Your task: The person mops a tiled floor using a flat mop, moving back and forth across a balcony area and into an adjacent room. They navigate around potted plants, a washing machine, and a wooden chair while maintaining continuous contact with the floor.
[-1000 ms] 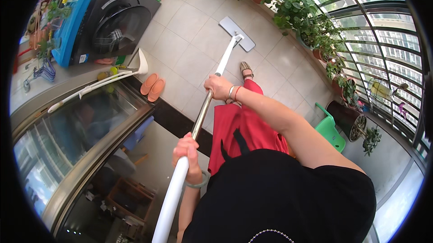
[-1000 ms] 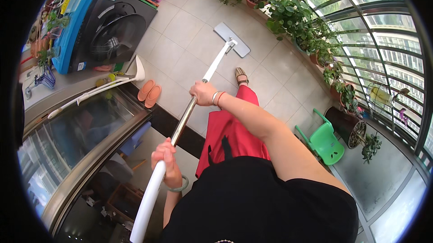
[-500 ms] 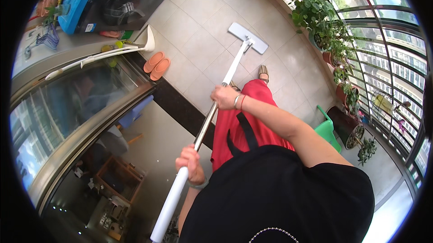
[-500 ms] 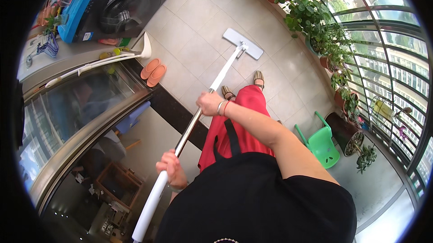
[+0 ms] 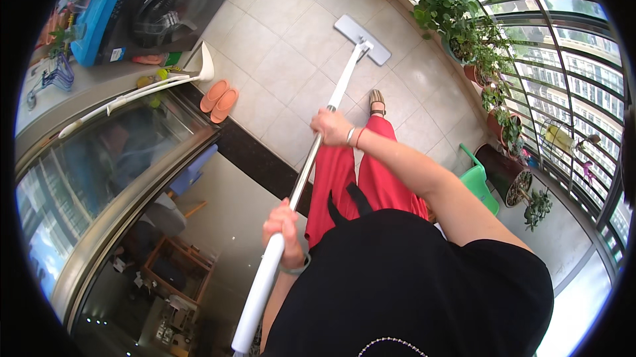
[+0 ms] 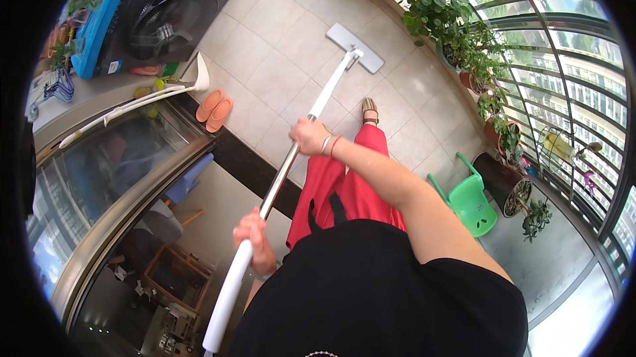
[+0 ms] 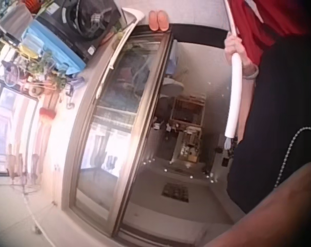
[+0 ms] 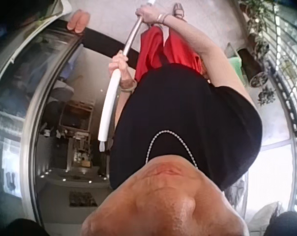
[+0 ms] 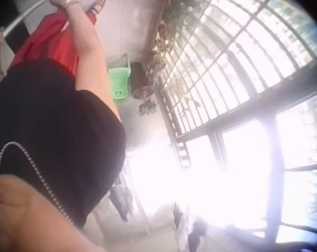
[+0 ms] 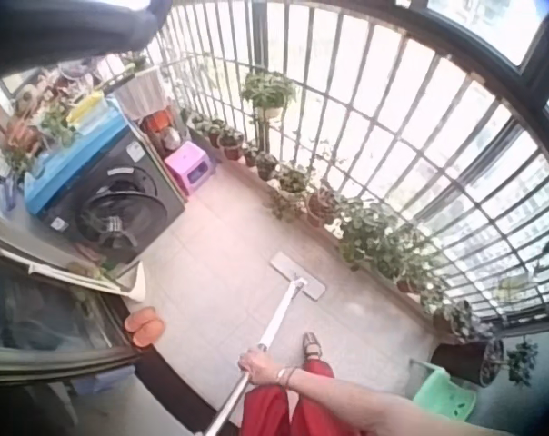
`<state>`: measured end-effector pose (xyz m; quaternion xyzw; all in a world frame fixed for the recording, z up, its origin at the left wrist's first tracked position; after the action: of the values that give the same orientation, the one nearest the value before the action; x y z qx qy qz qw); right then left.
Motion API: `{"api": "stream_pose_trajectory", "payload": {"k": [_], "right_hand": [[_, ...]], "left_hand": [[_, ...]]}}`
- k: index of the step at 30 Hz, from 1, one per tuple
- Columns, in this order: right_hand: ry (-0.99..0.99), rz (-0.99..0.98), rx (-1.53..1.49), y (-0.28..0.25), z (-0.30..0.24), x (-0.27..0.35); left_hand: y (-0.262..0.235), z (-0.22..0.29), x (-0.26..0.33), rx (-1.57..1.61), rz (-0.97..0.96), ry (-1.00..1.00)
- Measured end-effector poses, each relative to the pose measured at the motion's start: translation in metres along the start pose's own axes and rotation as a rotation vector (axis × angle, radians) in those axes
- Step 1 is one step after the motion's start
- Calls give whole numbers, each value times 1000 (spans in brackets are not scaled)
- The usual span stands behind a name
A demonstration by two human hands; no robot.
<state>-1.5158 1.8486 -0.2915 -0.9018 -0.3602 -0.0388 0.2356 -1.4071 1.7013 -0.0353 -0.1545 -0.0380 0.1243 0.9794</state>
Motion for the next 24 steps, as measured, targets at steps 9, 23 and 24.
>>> {"api": "stream_pose_trajectory", "payload": {"k": [9,23,24], "right_hand": [[-26,-207,-120,26,-65,25],[-23,43,62,-60,39,-2],[-47,30,32,-33,16,5]], "left_hand": [[-35,11,49,100,101,61],[55,-5,-23,32,-38,10],[34,7,-7,1,1,-13]]}}
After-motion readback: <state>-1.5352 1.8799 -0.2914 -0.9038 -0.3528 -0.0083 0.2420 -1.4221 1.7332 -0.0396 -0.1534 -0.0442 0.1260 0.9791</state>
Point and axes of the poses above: each hand's wrist, its own x-axis away from the middle knuckle, its own y-axis out of the palm, z = x × y, the point moved 1 cm from there along -x, towards the middle knuckle, and after that the axes turned 13 degrees about -x, right-handed, at the moved point
